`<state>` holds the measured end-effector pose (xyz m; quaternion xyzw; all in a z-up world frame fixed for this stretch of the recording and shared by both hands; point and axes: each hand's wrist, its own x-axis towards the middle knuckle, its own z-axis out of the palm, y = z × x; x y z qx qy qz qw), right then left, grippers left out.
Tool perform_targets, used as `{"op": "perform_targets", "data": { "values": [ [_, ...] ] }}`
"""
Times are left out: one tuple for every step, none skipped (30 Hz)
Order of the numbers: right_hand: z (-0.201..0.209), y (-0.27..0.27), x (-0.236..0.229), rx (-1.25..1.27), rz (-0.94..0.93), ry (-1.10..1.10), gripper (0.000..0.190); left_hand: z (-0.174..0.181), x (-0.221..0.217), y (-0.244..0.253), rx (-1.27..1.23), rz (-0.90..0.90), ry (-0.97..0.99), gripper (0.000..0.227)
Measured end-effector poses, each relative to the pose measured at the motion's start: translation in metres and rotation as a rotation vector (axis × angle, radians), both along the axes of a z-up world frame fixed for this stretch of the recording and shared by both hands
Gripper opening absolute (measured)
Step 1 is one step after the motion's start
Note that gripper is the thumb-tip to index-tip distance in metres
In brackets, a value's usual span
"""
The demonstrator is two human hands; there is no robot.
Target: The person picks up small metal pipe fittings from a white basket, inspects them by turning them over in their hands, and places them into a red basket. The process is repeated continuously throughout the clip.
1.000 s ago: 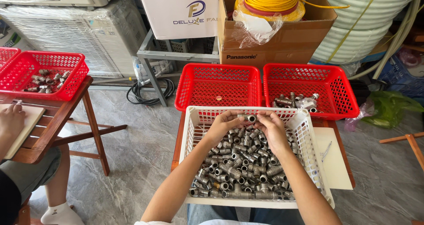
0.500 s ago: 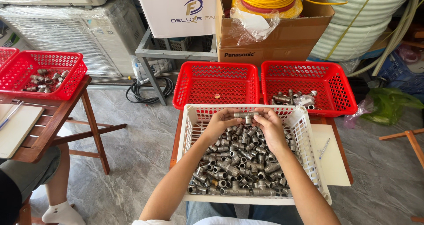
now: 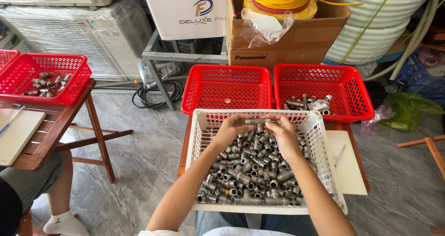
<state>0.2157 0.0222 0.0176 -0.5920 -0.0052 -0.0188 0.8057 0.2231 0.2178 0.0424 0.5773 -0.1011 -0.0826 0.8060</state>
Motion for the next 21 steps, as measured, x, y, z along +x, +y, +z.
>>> {"op": "perform_targets", "data": {
  "values": [
    [0.001,0.001,0.000,0.000,0.000,0.000,0.031,0.000,0.000,0.000,0.000,0.000,0.000,0.050],
    [0.002,0.001,-0.001,-0.012,-0.005,-0.014,0.029,0.001,-0.001,-0.001,-0.023,-0.010,0.002,0.048],
    [0.003,0.002,-0.001,-0.024,-0.010,-0.028,0.027,0.001,-0.001,-0.001,-0.045,-0.021,0.004,0.046],
    [0.004,0.003,-0.001,-0.024,-0.010,-0.027,0.027,0.001,-0.001,-0.001,-0.045,-0.021,0.004,0.046],
    [0.005,0.003,-0.001,-0.027,-0.022,-0.031,0.023,0.001,-0.002,-0.001,-0.053,-0.017,0.012,0.046],
    [0.006,0.004,-0.002,-0.030,-0.034,-0.034,0.019,0.001,-0.002,-0.001,-0.060,-0.014,0.020,0.046],
    [0.007,0.004,-0.003,-0.031,-0.034,-0.034,0.019,0.002,-0.002,-0.001,-0.061,-0.014,0.021,0.046],
    [0.008,0.004,-0.004,-0.046,-0.034,-0.041,0.018,0.003,-0.003,0.000,-0.058,-0.016,0.020,0.044],
    [0.009,0.004,-0.004,-0.061,-0.033,-0.048,0.017,0.004,-0.003,0.000,-0.056,-0.018,0.020,0.043],
    [0.010,0.004,-0.004,-0.061,-0.033,-0.047,0.017,0.004,-0.002,0.000,-0.056,-0.018,0.021,0.043],
    [0.011,0.005,-0.004,-0.070,-0.032,-0.058,0.018,0.005,-0.001,-0.001,-0.054,-0.007,0.025,0.044],
    [0.012,0.005,-0.004,-0.080,-0.031,-0.069,0.019,0.006,0.000,-0.001,-0.053,0.005,0.028,0.045],
    [0.011,0.005,-0.004,-0.080,-0.031,-0.069,0.019,0.006,-0.001,-0.001,-0.053,0.005,0.028,0.045],
    [0.011,0.005,-0.005,-0.084,-0.032,-0.074,0.021,0.007,-0.001,0.000,-0.040,0.011,0.030,0.046],
    [0.011,0.006,-0.005,-0.088,-0.033,-0.079,0.023,0.007,-0.002,0.000,-0.027,0.017,0.032,0.047],
    [0.011,0.006,-0.005,-0.089,-0.032,-0.078,0.023,0.007,-0.001,0.000,-0.027,0.017,0.032,0.047],
    [0.011,0.006,-0.005,-0.093,-0.037,-0.089,0.026,0.006,-0.001,-0.001,-0.031,0.018,0.033,0.047],
    [0.011,0.006,-0.005,-0.097,-0.043,-0.101,0.028,0.006,-0.001,-0.002,-0.034,0.018,0.034,0.046],
    [0.011,0.006,-0.005,-0.096,-0.043,-0.101,0.028,0.006,-0.001,-0.002,-0.033,0.017,0.034,0.046],
    [0.011,0.006,-0.004,-0.116,-0.050,-0.117,0.029,0.006,-0.001,-0.003,-0.039,0.012,0.051,0.047],
    [0.011,0.006,-0.003,-0.136,-0.057,-0.134,0.029,0.006,-0.002,-0.003,-0.044,0.007,0.068,0.049]
  ]
}}
